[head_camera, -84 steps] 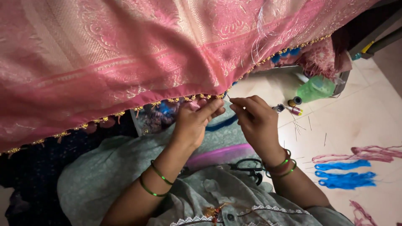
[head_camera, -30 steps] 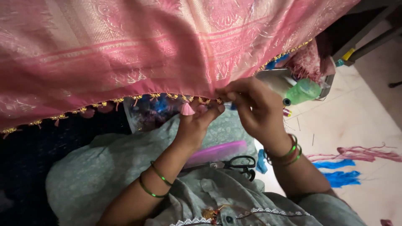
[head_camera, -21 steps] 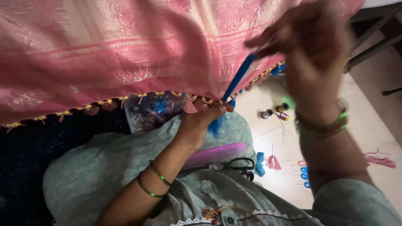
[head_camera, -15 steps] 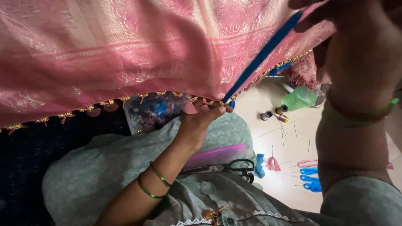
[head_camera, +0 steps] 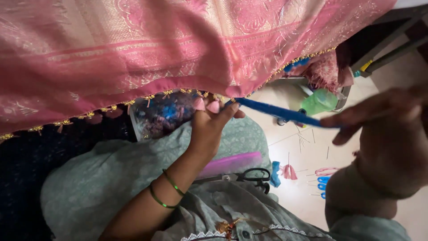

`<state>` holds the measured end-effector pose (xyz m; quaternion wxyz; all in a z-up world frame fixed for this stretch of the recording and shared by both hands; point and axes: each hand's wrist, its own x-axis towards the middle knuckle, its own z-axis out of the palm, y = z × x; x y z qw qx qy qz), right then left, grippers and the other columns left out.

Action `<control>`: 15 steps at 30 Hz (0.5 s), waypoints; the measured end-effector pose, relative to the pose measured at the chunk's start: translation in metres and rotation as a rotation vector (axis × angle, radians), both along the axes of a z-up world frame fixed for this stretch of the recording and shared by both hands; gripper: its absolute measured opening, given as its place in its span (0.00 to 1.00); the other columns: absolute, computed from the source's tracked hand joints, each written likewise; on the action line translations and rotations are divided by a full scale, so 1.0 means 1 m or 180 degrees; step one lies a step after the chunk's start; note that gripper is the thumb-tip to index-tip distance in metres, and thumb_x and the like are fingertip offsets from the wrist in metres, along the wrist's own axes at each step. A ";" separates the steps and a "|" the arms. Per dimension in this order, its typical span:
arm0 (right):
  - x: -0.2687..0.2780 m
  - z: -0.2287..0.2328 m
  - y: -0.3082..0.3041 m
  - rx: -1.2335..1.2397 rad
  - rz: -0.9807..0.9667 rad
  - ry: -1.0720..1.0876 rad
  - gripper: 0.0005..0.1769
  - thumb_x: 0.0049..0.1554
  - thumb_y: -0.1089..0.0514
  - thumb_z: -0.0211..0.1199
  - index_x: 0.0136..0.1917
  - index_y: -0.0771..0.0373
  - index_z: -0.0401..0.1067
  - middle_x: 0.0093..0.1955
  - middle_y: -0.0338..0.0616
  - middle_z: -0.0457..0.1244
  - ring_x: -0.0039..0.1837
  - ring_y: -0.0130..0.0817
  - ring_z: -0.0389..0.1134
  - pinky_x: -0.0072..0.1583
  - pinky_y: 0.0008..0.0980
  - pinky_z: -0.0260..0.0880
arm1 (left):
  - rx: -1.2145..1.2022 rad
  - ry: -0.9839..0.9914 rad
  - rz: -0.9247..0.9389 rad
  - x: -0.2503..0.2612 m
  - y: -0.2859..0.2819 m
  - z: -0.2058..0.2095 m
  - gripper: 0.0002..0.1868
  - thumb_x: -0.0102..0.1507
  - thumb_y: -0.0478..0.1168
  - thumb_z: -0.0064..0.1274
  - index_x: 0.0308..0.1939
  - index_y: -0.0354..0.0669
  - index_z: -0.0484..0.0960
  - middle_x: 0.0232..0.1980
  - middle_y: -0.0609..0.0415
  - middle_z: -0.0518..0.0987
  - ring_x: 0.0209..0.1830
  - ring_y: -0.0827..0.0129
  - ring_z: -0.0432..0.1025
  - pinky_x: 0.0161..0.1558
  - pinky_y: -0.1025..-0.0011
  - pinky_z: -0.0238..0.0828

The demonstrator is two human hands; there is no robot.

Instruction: Attaching and grooming decorative tassels on the border of a sari.

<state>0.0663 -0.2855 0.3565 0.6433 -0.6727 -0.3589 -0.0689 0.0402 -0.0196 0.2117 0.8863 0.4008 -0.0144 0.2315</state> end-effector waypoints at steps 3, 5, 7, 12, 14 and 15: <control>-0.014 -0.006 -0.003 0.0133 -0.0056 0.0090 0.21 0.78 0.45 0.46 0.59 0.68 0.58 0.43 0.61 0.65 0.42 0.53 0.72 0.40 0.37 0.69 | -0.0346 -0.0132 -0.0125 0.000 -0.001 0.004 0.14 0.64 0.24 0.55 0.49 0.38 0.69 0.42 0.63 0.74 0.42 0.72 0.76 0.48 0.65 0.80; -0.029 -0.007 0.002 0.0426 -0.0144 0.0429 0.12 0.72 0.54 0.51 0.57 0.66 0.58 0.38 0.61 0.65 0.37 0.54 0.71 0.38 0.41 0.69 | 0.0663 0.0149 0.0022 -0.003 0.000 0.000 0.09 0.68 0.25 0.51 0.50 0.35 0.73 0.39 0.56 0.79 0.41 0.69 0.79 0.45 0.72 0.75; -0.041 -0.019 -0.004 0.0409 -0.0233 0.0565 0.10 0.70 0.57 0.52 0.54 0.67 0.60 0.38 0.62 0.66 0.37 0.53 0.72 0.39 0.41 0.70 | 0.1083 0.0077 0.0115 -0.004 0.003 -0.011 0.06 0.71 0.27 0.46 0.50 0.34 0.76 0.41 0.55 0.81 0.42 0.71 0.77 0.45 0.73 0.74; -0.049 -0.074 -0.020 -0.0055 -0.0059 0.1159 0.09 0.67 0.61 0.56 0.48 0.72 0.66 0.43 0.65 0.71 0.44 0.50 0.75 0.45 0.40 0.76 | 0.2391 -0.0218 0.0906 -0.005 0.018 -0.011 0.12 0.74 0.31 0.40 0.44 0.36 0.82 0.42 0.52 0.83 0.41 0.69 0.79 0.47 0.71 0.76; -0.034 -0.114 -0.023 -0.0879 0.1214 0.1796 0.13 0.65 0.60 0.53 0.53 0.74 0.71 0.54 0.63 0.73 0.51 0.43 0.77 0.46 0.39 0.82 | 0.3173 -0.0269 0.1399 -0.004 0.023 -0.011 0.09 0.72 0.33 0.46 0.46 0.35 0.83 0.42 0.47 0.83 0.41 0.60 0.77 0.46 0.66 0.72; -0.039 -0.123 -0.011 -0.0852 0.1205 0.1806 0.13 0.65 0.60 0.53 0.53 0.74 0.71 0.54 0.63 0.73 0.51 0.43 0.77 0.46 0.39 0.82 | 0.3195 -0.0271 0.1377 -0.003 0.024 -0.010 0.09 0.72 0.33 0.46 0.46 0.35 0.83 0.42 0.47 0.83 0.41 0.60 0.77 0.46 0.66 0.72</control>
